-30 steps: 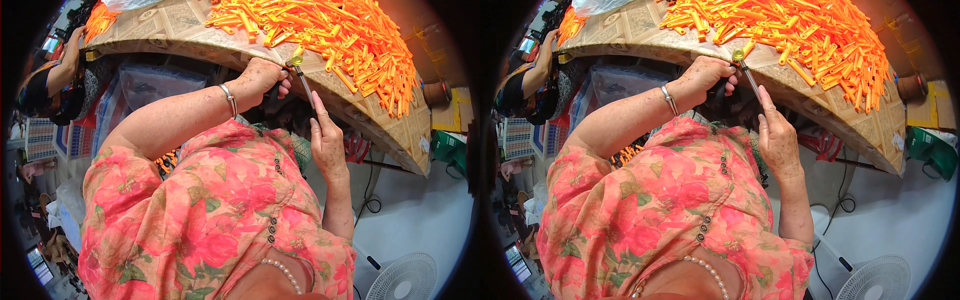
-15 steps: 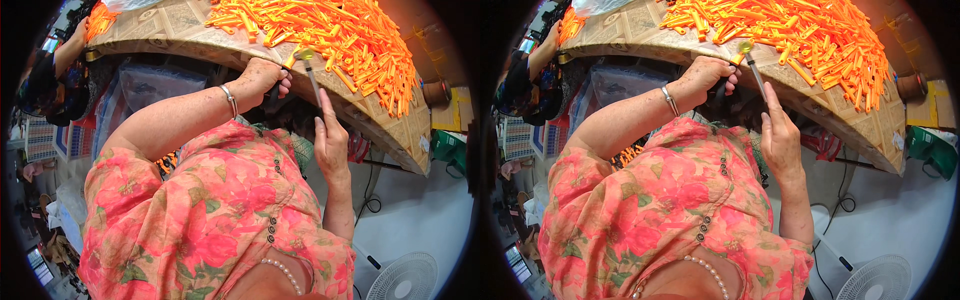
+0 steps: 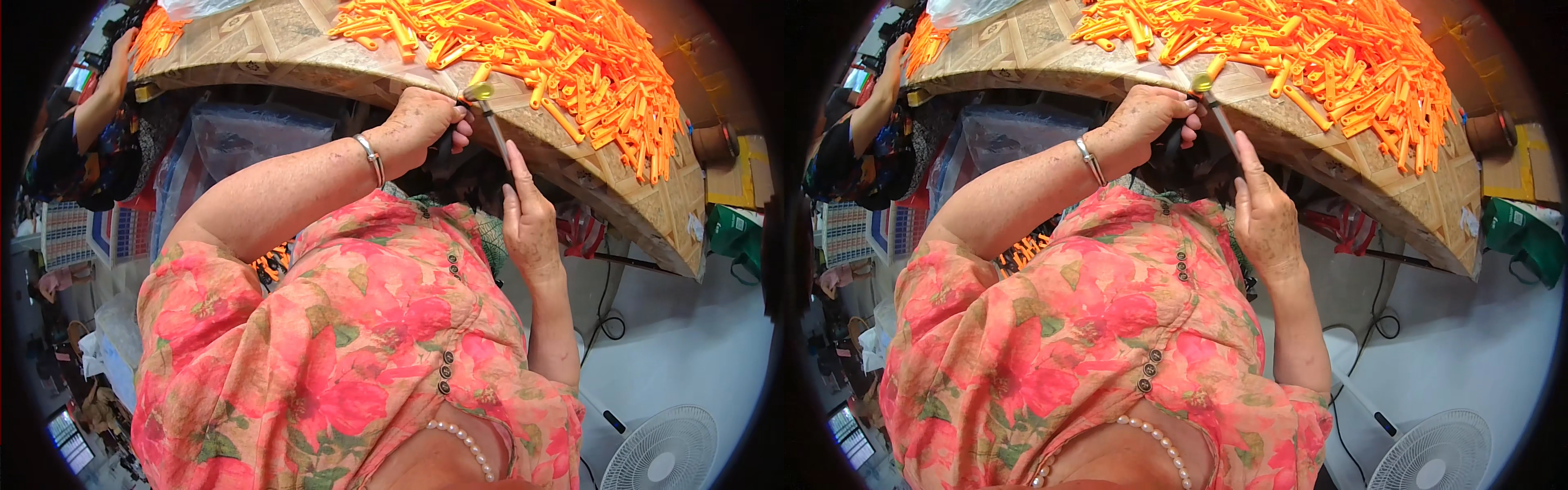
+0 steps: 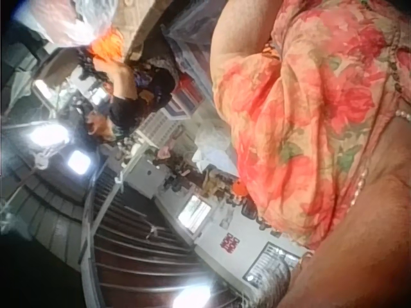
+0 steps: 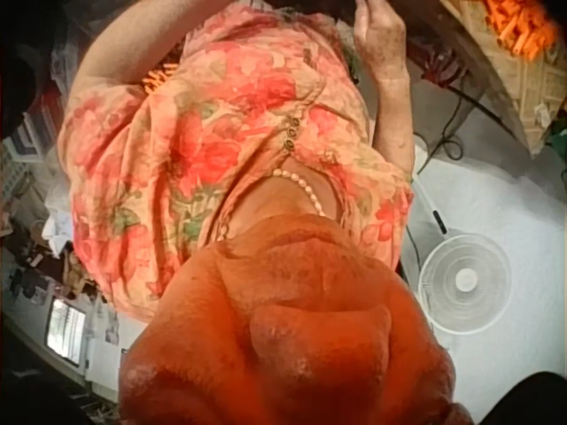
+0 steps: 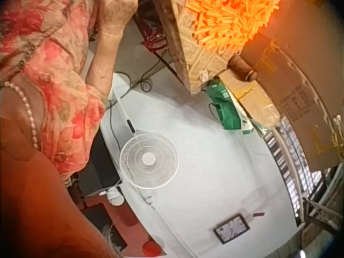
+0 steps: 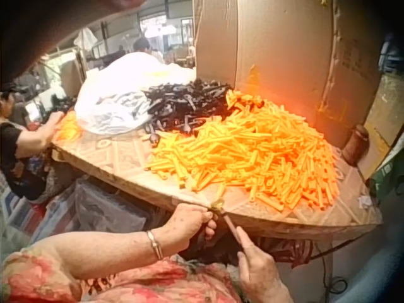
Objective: The person repeatedly picks up orange plastic pieces and black plastic components from a table, inserts the orange piece into the black component, and uses a hammer to tap the assembly together. The finished assemblies are placed back on the table among many similar parts.
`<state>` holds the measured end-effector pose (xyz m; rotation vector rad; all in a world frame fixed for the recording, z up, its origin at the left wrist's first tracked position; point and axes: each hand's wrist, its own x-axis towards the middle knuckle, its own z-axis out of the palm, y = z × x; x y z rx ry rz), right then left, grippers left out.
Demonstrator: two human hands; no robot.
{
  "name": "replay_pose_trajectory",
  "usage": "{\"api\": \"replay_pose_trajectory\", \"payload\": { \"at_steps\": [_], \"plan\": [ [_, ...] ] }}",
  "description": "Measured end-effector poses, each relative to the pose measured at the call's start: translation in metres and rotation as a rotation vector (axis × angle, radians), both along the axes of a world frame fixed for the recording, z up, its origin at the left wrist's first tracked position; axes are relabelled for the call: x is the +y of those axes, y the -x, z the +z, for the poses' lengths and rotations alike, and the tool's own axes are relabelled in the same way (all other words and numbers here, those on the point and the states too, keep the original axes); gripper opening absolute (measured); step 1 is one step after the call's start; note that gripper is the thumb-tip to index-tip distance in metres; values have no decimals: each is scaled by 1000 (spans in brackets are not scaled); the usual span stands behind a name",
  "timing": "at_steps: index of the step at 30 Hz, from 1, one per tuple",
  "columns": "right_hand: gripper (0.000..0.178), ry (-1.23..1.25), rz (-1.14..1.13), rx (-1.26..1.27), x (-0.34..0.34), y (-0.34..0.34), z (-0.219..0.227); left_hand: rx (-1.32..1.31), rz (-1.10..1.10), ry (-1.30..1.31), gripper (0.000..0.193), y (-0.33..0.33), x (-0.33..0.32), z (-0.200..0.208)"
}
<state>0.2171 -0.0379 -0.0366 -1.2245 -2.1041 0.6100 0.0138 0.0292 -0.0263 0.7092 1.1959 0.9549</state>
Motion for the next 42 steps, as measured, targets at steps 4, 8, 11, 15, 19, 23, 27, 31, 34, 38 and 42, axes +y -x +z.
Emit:
{"api": "replay_pose_trajectory", "payload": {
  "at_steps": [4, 8, 11, 15, 19, 23, 27, 31, 34, 38, 42],
  "plan": [
    [60, -84, -13, -24, 4, -11, -1, 22, 8, 14, 15, 0, 1, 0],
    [57, -28, 27, 113, -8, -8, 15, 2, 6, -2, 16, 2, -2, -5],
    [60, -179, 24, 76, -4, 0, 10, 4, 6, -9, 16, 1, 0, 0],
    [63, -70, 7, -21, -1, 1, -1, -3, -24, -51, 15, 1, 2, -8],
    [58, -135, -12, 100, -3, 6, 18, 15, 18, 7, 15, 3, -1, -3],
    [57, 3, -12, 30, -3, 5, 6, 18, 12, 3, 15, 2, -1, -2],
    [59, 6, 27, -22, 2, 1, 9, 12, 4, -29, 16, 1, 2, -4],
    [60, -164, 26, 124, -7, 3, 13, 19, 6, -9, 16, 3, 0, -6],
    [64, -74, 18, -34, 0, 0, -8, -19, -8, -51, 15, 4, 2, -7],
    [64, -96, 45, -37, 0, 0, -1, 18, 7, -24, 14, 5, 1, -6],
    [63, -199, -5, 62, -3, 1, -4, 13, 12, -8, 14, 2, 1, -3]
  ]
}}
